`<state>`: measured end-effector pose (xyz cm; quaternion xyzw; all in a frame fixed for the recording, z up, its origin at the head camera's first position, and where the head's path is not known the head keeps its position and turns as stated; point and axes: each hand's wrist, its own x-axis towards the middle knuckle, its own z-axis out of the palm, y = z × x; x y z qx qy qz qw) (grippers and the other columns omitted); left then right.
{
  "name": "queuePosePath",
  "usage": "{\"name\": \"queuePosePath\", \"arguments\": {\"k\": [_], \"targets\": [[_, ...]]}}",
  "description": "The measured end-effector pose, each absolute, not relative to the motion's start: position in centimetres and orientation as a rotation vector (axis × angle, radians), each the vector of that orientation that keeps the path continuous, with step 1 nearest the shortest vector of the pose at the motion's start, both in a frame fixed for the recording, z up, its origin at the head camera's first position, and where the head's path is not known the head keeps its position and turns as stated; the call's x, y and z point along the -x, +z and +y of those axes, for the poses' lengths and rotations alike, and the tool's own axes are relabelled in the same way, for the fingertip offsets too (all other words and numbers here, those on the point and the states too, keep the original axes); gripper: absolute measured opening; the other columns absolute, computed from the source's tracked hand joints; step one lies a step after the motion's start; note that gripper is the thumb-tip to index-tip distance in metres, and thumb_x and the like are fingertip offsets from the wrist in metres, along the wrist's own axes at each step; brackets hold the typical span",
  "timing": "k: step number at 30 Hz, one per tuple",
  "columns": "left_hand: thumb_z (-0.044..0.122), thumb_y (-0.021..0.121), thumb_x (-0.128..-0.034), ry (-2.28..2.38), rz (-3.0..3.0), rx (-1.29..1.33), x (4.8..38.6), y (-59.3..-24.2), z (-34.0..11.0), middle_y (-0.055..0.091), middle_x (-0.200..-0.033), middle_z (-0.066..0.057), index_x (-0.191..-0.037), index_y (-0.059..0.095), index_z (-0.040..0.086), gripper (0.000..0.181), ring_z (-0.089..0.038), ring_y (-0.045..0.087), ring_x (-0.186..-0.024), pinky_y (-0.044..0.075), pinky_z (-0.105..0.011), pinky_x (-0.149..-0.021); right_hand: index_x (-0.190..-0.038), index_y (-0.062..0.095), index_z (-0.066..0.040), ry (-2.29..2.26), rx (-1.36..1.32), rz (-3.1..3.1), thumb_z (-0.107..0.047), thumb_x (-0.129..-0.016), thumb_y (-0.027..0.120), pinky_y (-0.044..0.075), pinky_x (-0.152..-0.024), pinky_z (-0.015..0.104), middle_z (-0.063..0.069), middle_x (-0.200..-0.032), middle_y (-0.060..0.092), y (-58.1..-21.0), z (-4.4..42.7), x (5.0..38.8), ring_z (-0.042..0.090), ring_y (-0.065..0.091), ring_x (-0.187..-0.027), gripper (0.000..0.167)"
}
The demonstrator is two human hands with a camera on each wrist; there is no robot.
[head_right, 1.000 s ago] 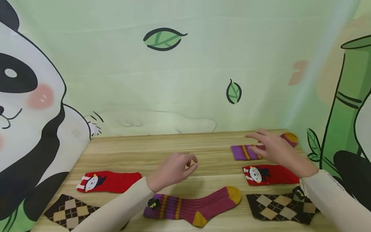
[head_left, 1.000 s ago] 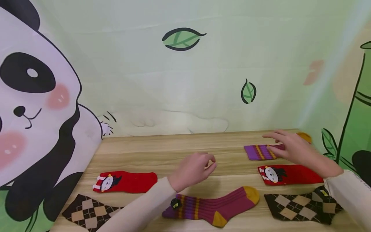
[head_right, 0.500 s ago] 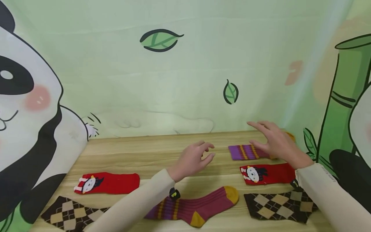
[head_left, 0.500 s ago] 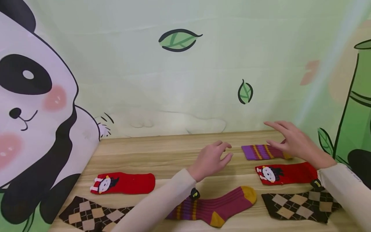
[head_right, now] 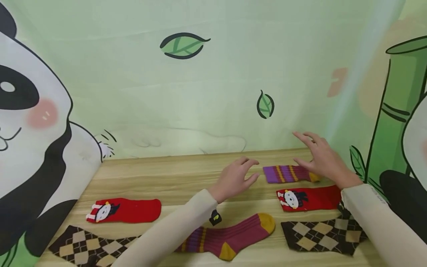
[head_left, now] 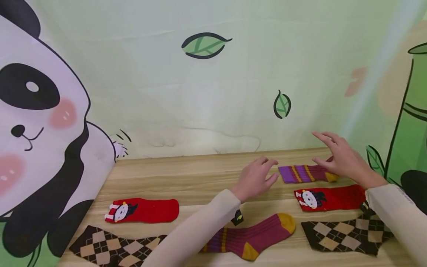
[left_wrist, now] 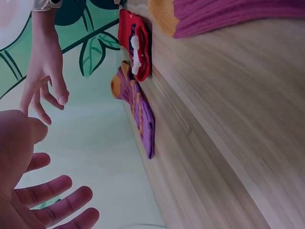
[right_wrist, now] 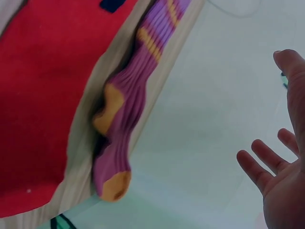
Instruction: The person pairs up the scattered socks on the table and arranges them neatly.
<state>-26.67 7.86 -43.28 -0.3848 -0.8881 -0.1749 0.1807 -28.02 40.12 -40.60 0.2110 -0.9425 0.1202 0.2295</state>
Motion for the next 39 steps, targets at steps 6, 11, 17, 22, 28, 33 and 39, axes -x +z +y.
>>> {"name": "queuePosePath", "arguments": {"k": [6,11,17,22,28,33,39], "targets": [[0.047,0.054,-0.1054,-0.491,-2.577,1.046,27.6,-43.6,9.0,0.062,-0.133,-0.005,-0.146,0.054,0.019,0.049,-0.017,0.064,-0.108,0.056,-0.03,-0.085,-0.162,0.031,-0.022,0.316,-0.578,-2.609,-0.028,-0.081,0.087,0.05,-0.081,0.07,0.027,-0.15,0.04,-41.4,40.9,29.3,0.051,0.048,-0.117,0.098],[0.051,0.052,-0.105,-0.494,-2.638,1.022,28.4,-44.0,10.1,0.057,-0.142,-0.006,-0.149,0.05,0.021,0.053,-0.022,0.06,-0.119,0.054,-0.036,-0.094,-0.163,0.025,-0.025,0.314,-0.513,-2.664,-0.03,-0.082,0.086,0.045,-0.084,0.077,0.03,-0.153,0.034,-41.9,41.6,30.1,0.058,0.039,-0.127,0.102],[0.056,0.05,-0.1038,-0.446,-2.716,0.98,29.2,-44.7,11.4,0.053,-0.146,-0.004,-0.151,0.048,0.025,0.056,-0.024,0.058,-0.125,0.052,-0.04,-0.1,-0.164,0.022,-0.028,0.306,-0.476,-2.698,-0.033,-0.082,0.085,0.039,-0.088,0.082,0.031,-0.156,0.03,-42.8,43.0,31.0,0.062,0.034,-0.129,0.104],[0.057,0.049,-0.1035,-0.431,-2.753,0.97,29.8,-45.4,12.4,0.051,-0.148,-0.005,-0.152,0.046,0.026,0.058,-0.026,0.057,-0.126,0.05,-0.041,-0.102,-0.165,0.021,-0.028,0.309,-0.446,-2.718,-0.035,-0.082,0.085,0.034,-0.093,0.082,0.032,-0.157,0.028,-43.6,44.3,31.6,0.063,0.032,-0.132,0.104],[0.058,0.049,-0.103,-0.452,-2.805,0.936,30.1,-45.9,13.3,0.047,-0.153,-0.008,-0.153,0.045,0.027,0.059,-0.028,0.055,-0.13,0.046,-0.043,-0.108,-0.164,0.023,-0.024,0.332,-0.406,-2.782,-0.04,-0.082,0.085,0.029,-0.096,0.084,0.036,-0.155,0.028,-44.2,45.5,32.0,0.063,0.029,-0.133,0.104],[0.058,0.049,-0.1029,-0.418,-2.844,0.894,30.2,-46.3,14.0,0.049,-0.151,-0.004,-0.152,0.045,0.03,0.057,-0.025,0.054,-0.13,0.044,-0.041,-0.109,-0.163,0.022,-0.02,0.309,-0.356,-2.878,-0.048,-0.082,0.083,0.028,-0.095,0.085,0.04,-0.152,0.027,-44.6,46.3,32.5,0.067,0.027,-0.131,0.105],[0.058,0.049,-0.1033,-0.376,-2.88,0.854,30.5,-46.7,15.0,0.052,-0.149,-0.002,-0.151,0.045,0.032,0.054,-0.023,0.053,-0.133,0.043,-0.039,-0.11,-0.164,0.016,-0.016,0.338,-0.295,-3.031,-0.058,-0.082,0.08,0.024,-0.095,0.087,0.046,-0.152,0.019,-45.0,47.0,33.1,0.073,0.02,-0.131,0.113]]}}
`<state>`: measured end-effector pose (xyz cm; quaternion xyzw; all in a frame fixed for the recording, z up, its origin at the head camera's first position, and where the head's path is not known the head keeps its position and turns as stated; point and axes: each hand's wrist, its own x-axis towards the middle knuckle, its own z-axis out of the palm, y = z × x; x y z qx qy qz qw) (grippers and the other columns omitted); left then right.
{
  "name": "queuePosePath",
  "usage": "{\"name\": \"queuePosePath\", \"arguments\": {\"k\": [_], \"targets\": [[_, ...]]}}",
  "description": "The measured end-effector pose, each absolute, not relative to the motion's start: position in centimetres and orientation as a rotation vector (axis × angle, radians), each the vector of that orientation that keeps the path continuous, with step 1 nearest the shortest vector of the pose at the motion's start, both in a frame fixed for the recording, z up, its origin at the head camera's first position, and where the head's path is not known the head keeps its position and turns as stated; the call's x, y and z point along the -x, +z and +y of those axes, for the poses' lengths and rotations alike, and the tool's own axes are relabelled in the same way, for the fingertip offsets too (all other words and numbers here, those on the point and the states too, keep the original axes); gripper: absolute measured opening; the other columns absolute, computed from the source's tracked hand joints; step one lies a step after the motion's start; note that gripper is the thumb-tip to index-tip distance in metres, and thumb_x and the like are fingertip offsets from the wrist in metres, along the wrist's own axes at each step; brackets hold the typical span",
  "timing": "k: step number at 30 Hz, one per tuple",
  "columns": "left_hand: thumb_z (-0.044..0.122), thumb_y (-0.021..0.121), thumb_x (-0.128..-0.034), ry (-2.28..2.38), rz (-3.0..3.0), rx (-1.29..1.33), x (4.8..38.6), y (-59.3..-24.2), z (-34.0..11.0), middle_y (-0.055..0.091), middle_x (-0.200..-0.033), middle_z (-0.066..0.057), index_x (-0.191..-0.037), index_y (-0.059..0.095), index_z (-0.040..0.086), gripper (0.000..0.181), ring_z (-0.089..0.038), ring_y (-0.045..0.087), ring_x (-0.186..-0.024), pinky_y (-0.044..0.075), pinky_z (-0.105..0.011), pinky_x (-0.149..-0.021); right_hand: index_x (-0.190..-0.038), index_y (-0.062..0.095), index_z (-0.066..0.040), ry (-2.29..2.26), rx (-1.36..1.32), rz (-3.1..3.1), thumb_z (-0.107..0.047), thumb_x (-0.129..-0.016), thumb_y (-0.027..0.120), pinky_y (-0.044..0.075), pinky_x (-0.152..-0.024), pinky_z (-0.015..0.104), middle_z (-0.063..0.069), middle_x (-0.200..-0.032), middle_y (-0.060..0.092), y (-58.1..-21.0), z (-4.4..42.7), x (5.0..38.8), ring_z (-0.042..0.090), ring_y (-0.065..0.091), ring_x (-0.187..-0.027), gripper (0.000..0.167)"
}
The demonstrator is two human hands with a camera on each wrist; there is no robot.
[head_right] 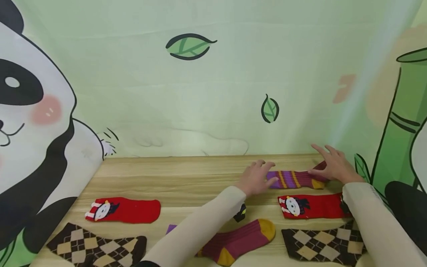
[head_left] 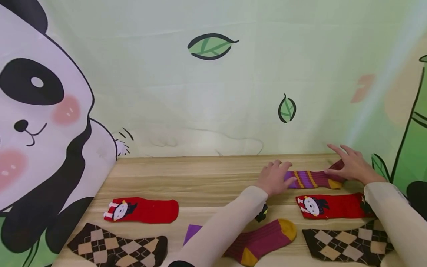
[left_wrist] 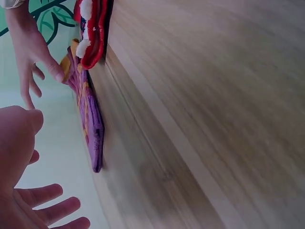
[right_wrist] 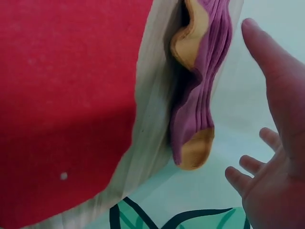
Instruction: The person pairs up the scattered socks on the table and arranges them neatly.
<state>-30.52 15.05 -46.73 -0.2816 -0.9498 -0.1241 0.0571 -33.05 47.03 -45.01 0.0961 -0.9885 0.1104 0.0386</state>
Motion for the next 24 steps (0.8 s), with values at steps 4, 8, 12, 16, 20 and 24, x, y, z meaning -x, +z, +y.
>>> {"name": "queuePosePath", "arguments": {"k": [4,8,12,16,20,24], "targets": [[0.057,0.049,-0.1037,-0.318,-2.892,0.834,30.7,-46.9,15.7,0.053,-0.147,-0.001,-0.15,0.047,0.032,0.052,-0.022,0.052,-0.133,0.044,-0.039,-0.109,-0.163,0.017,-0.012,0.348,-0.263,-3.087,-0.059,-0.081,0.081,0.023,-0.094,0.089,0.047,-0.152,0.014,-45.4,47.6,33.2,0.076,0.017,-0.13,0.114],[0.056,0.05,-0.1034,-0.237,-2.912,0.821,30.9,-47.3,16.4,0.055,-0.145,0.0,-0.147,0.05,0.032,0.05,-0.022,0.051,-0.133,0.043,-0.04,-0.109,-0.162,0.019,-0.011,0.359,-0.245,-3.113,-0.059,-0.079,0.083,0.024,-0.093,0.089,0.048,-0.152,0.013,-46.3,48.2,33.5,0.076,0.016,-0.13,0.115],[0.056,0.052,-0.1024,-0.165,-2.93,0.833,31.0,-47.8,16.8,0.059,-0.137,0.0,-0.139,0.055,0.03,0.045,-0.023,0.052,-0.13,0.044,-0.041,-0.108,-0.162,0.018,-0.011,0.407,-0.223,-3.144,-0.06,-0.076,0.084,0.024,-0.092,0.089,0.048,-0.152,0.011,-46.7,48.2,33.6,0.076,0.015,-0.129,0.118],[0.055,0.055,-0.1012,-0.134,-2.929,0.832,31.3,-48.4,16.9,0.061,-0.127,0.001,-0.132,0.057,0.029,0.041,-0.021,0.054,-0.121,0.046,-0.04,-0.103,-0.162,0.018,-0.012,0.413,-0.209,-3.16,-0.062,-0.075,0.083,0.024,-0.092,0.089,0.048,-0.152,0.01,-46.7,48.1,33.5,0.077,0.015,-0.13,0.12],[0.055,0.06,-0.0988,-0.111,-2.917,0.821,31.6,-48.9,17.1,0.063,-0.123,0.003,-0.129,0.057,0.03,0.04,-0.019,0.055,-0.117,0.047,-0.038,-0.101,-0.162,0.017,-0.011,0.393,-0.217,-3.173,-0.063,-0.076,0.082,0.025,-0.093,0.089,0.048,-0.152,0.012,-46.6,48.1,33.5,0.076,0.016,-0.129,0.119],[0.055,0.06,-0.0987,-0.116,-2.916,0.821,31.6,-48.9,17.2,0.064,-0.122,0.004,-0.129,0.059,0.03,0.039,-0.019,0.056,-0.118,0.048,-0.039,-0.1,-0.16,0.021,-0.007,0.388,-0.268,-3.164,-0.06,-0.077,0.083,0.026,-0.094,0.087,0.047,-0.149,0.017,-46.5,48.1,33.5,0.076,0.019,-0.128,0.116]]}}
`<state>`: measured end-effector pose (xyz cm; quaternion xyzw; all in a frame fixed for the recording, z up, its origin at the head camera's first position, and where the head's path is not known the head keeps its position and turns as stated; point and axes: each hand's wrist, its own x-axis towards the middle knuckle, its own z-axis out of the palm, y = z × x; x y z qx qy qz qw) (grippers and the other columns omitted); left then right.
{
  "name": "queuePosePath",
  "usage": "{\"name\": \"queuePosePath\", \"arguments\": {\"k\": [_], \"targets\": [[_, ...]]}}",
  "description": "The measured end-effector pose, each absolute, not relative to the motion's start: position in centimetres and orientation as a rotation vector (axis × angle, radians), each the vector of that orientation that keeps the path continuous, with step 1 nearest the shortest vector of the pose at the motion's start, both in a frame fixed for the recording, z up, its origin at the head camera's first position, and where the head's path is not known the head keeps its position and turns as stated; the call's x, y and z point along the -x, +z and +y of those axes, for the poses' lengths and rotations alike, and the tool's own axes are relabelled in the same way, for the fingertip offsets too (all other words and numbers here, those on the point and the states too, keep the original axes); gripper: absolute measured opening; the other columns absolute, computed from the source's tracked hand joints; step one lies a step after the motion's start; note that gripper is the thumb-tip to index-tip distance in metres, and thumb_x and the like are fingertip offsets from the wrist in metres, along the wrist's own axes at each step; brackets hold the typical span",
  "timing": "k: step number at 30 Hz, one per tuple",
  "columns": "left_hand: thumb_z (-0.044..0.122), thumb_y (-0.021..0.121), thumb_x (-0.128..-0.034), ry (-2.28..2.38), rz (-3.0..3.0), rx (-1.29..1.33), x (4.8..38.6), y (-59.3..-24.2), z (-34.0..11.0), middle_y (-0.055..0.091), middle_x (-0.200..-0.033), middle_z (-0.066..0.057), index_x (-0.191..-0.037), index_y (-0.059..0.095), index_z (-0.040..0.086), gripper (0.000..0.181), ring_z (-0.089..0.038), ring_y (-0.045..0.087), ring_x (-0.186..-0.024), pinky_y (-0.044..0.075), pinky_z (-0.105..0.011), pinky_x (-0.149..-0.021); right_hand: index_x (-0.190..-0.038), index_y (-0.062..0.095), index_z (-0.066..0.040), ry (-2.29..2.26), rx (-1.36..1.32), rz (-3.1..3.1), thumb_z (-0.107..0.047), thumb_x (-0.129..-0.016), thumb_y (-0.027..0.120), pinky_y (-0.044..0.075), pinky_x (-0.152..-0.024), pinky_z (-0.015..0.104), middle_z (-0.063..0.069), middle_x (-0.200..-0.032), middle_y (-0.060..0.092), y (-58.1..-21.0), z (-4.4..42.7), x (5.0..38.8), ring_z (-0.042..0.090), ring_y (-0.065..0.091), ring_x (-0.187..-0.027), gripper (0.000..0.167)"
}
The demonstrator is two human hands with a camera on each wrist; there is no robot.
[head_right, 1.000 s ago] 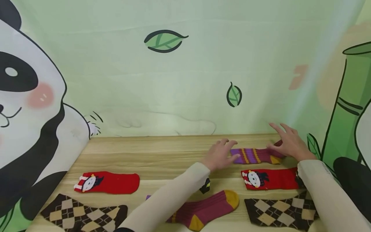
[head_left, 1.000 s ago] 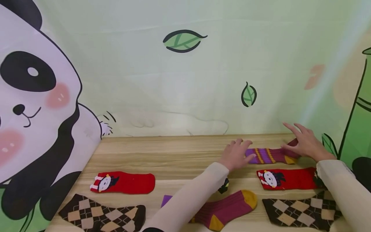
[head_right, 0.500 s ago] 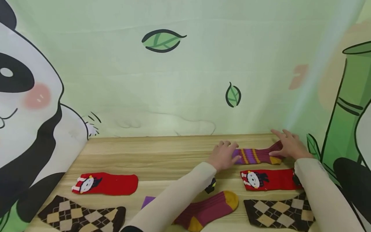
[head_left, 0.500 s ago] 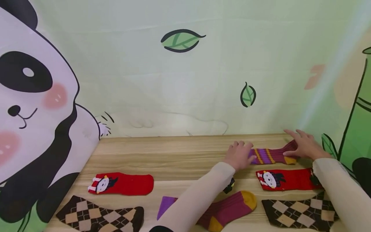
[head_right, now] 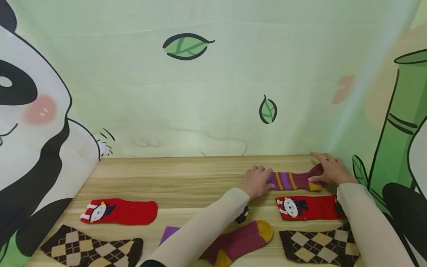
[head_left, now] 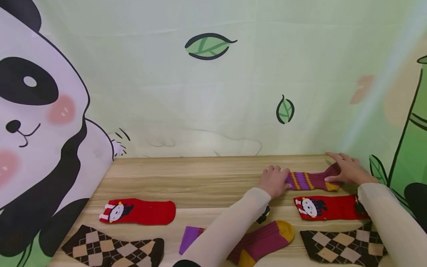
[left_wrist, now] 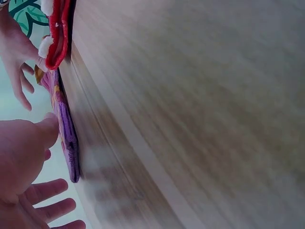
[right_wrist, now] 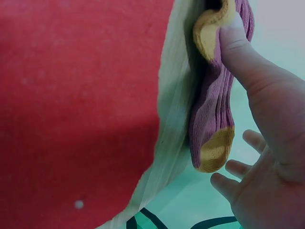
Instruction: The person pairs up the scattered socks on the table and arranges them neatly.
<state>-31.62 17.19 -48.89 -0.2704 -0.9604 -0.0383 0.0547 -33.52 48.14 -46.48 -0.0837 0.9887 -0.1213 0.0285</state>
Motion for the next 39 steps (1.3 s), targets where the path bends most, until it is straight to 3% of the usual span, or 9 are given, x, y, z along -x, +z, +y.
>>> {"name": "queuePosePath", "arguments": {"k": [6,11,17,31,39], "targets": [[0.051,0.058,-0.1007,-0.137,-2.932,0.833,31.6,-48.7,17.2,0.065,-0.127,0.005,-0.13,0.061,0.031,0.036,-0.018,0.057,-0.123,0.047,-0.04,-0.103,-0.155,0.024,-0.004,-0.405,0.315,3.052,-0.052,-0.077,0.086,0.02,-0.1,0.083,0.047,-0.148,0.021,-46.8,48.2,33.7,0.075,0.021,-0.128,0.111],[0.049,0.06,-0.1007,-0.147,-2.973,0.832,31.5,-48.6,17.0,0.063,-0.136,0.007,-0.138,0.059,0.033,0.041,-0.016,0.055,-0.128,0.045,-0.039,-0.107,-0.156,0.023,-0.006,-0.416,0.289,3.027,-0.058,-0.077,0.084,0.018,-0.1,0.084,0.047,-0.149,0.017,-46.8,48.2,33.7,0.075,0.018,-0.128,0.112],[0.047,0.059,-0.1019,-0.17,-2.986,0.849,31.2,-48.4,16.7,0.064,-0.136,0.006,-0.14,0.059,0.032,0.041,-0.016,0.058,-0.125,0.046,-0.041,-0.107,-0.152,0.028,-0.001,-0.415,0.277,3.004,-0.056,-0.078,0.084,0.013,-0.103,0.08,0.047,-0.147,0.018,-46.6,48.3,33.6,0.068,0.021,-0.131,0.107],[0.046,0.059,-0.1019,-0.174,-3.008,0.821,30.9,-48.5,16.7,0.064,-0.133,0.004,-0.137,0.06,0.033,0.038,-0.017,0.057,-0.125,0.046,-0.04,-0.107,-0.146,0.039,0.003,-0.38,0.253,3.005,-0.064,-0.076,0.081,0.017,-0.102,0.081,0.046,-0.143,0.026,-47.5,48.5,33.9,0.064,0.028,-0.128,0.106],[0.043,0.062,-0.1014,-0.187,-2.989,0.861,31.2,-48.5,16.9,0.064,-0.123,0.005,-0.133,0.062,0.031,0.034,-0.015,0.057,-0.116,0.047,-0.035,-0.101,-0.145,0.042,0.002,-0.387,0.228,3.006,-0.066,-0.076,0.08,0.027,-0.097,0.079,0.044,-0.139,0.028,-47.2,48.3,33.6,0.064,0.029,-0.12,0.104]]}}
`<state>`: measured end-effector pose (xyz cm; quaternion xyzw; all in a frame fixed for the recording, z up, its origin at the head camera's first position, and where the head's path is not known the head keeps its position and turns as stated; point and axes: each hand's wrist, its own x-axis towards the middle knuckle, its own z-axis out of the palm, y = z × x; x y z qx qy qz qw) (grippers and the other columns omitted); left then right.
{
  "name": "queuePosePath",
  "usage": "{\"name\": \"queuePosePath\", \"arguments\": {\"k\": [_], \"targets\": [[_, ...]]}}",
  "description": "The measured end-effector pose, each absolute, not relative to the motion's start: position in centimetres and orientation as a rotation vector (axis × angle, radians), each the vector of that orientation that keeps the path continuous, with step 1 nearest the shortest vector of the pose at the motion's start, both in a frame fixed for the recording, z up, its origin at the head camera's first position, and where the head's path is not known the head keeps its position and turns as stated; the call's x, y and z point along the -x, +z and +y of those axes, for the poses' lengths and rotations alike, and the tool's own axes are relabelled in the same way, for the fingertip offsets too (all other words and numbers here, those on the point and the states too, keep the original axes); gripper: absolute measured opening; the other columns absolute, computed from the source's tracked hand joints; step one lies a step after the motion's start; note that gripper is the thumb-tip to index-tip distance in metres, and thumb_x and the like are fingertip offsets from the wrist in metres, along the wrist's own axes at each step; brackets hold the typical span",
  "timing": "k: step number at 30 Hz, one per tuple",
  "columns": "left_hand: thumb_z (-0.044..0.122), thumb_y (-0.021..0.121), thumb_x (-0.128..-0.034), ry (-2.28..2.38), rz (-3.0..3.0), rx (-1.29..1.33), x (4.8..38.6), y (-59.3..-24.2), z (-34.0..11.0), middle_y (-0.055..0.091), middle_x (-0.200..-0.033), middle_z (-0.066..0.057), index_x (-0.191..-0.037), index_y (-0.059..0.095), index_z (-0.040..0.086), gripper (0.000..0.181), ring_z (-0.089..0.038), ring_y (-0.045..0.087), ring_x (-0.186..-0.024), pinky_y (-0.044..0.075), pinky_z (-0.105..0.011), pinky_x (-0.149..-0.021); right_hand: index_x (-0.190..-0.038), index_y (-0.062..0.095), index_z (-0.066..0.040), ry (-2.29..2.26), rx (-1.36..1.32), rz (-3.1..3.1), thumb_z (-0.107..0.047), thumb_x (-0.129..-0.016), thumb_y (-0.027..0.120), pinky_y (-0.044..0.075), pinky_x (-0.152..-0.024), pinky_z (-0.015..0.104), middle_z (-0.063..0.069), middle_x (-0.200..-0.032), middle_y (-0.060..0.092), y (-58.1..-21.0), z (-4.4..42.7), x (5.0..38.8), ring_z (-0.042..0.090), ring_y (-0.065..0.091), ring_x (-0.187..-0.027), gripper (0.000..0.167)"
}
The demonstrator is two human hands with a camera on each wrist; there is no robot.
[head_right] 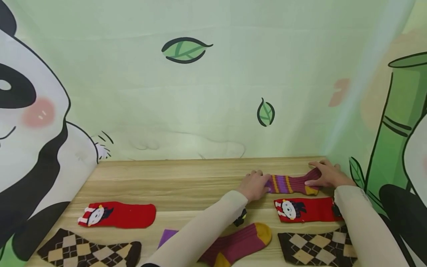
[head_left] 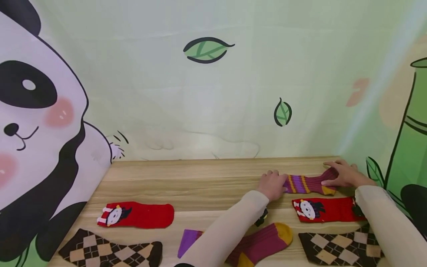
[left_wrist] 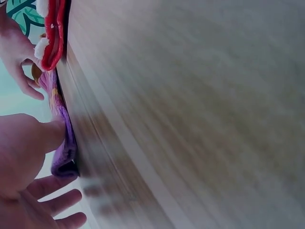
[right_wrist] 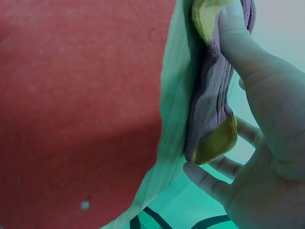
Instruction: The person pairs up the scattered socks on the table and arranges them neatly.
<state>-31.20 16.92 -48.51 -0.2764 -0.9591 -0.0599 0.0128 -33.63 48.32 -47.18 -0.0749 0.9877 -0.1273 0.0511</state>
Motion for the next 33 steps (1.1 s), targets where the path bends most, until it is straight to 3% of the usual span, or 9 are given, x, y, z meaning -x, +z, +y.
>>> {"name": "queuePosePath", "arguments": {"k": [5,12,17,22,24,28,33], "targets": [[0.04,0.063,-0.1016,-0.176,-2.966,0.911,31.1,-48.3,17.1,0.064,-0.123,0.005,-0.134,0.061,0.031,0.033,-0.014,0.056,-0.115,0.047,-0.033,-0.101,-0.138,0.046,0.003,-0.366,0.189,3.011,-0.061,-0.077,0.082,0.037,-0.089,0.076,0.049,-0.13,0.034,-46.6,47.9,33.0,0.065,0.032,-0.111,0.095],[0.036,0.064,-0.1022,-0.152,-2.931,0.953,31.0,-48.2,17.4,0.065,-0.12,0.006,-0.133,0.062,0.031,0.031,-0.012,0.058,-0.113,0.047,-0.033,-0.099,-0.123,0.05,0.014,-0.295,0.175,3.014,-0.065,-0.076,0.08,0.038,-0.087,0.062,0.037,-0.11,0.057,-46.6,48.0,33.2,0.051,0.046,-0.1,0.097],[0.033,0.064,-0.1026,-0.191,-2.907,0.959,31.2,-48.2,17.5,0.067,-0.114,0.007,-0.127,0.066,0.03,0.025,-0.01,0.06,-0.104,0.049,-0.033,-0.095,-0.117,0.051,0.019,-0.233,0.209,3.031,-0.066,-0.077,0.078,0.036,-0.085,0.058,0.033,-0.103,0.061,-46.7,48.1,33.4,0.043,0.053,-0.092,0.098],[0.03,0.061,-0.1041,-0.23,-2.877,0.974,31.2,-48.3,17.3,0.066,-0.103,0.008,-0.117,0.069,0.027,0.016,-0.007,0.06,-0.092,0.051,-0.03,-0.088,-0.117,0.051,0.018,-0.254,0.177,3.033,-0.066,-0.081,0.076,0.042,-0.083,0.057,0.03,-0.099,0.061,-46.8,48.2,33.1,0.044,0.052,-0.09,0.095],[0.029,0.059,-0.1049,-0.237,-2.854,0.992,31.3,-48.2,17.2,0.065,-0.097,0.008,-0.112,0.07,0.025,0.013,-0.006,0.057,-0.085,0.05,-0.025,-0.079,-0.12,0.051,0.018,-0.267,0.169,3.049,-0.061,-0.085,0.074,0.047,-0.081,0.057,0.031,-0.1,0.061,-46.7,48.3,32.9,0.045,0.054,-0.091,0.09],[0.027,0.057,-0.1061,-0.27,-2.829,1.022,31.3,-47.5,17.0,0.061,-0.089,0.007,-0.104,0.07,0.021,0.014,-0.006,0.053,-0.077,0.044,-0.018,-0.065,-0.12,0.052,0.018,-0.276,0.188,3.104,-0.037,-0.095,0.072,0.052,-0.078,0.059,0.031,-0.098,0.062,-46.0,48.5,32.8,0.042,0.059,-0.087,0.063],[0.024,0.058,-0.106,-0.305,-2.83,1.055,31.2,-46.7,16.8,0.066,-0.097,0.007,-0.11,0.073,0.02,0.016,-0.005,0.057,-0.083,0.048,-0.017,-0.072,-0.123,0.05,0.02,-0.263,0.19,3.16,-0.014,-0.099,0.065,0.049,-0.087,0.065,0.04,-0.111,0.059,-44.6,48.4,32.4,0.054,0.059,-0.101,0.045]]}}
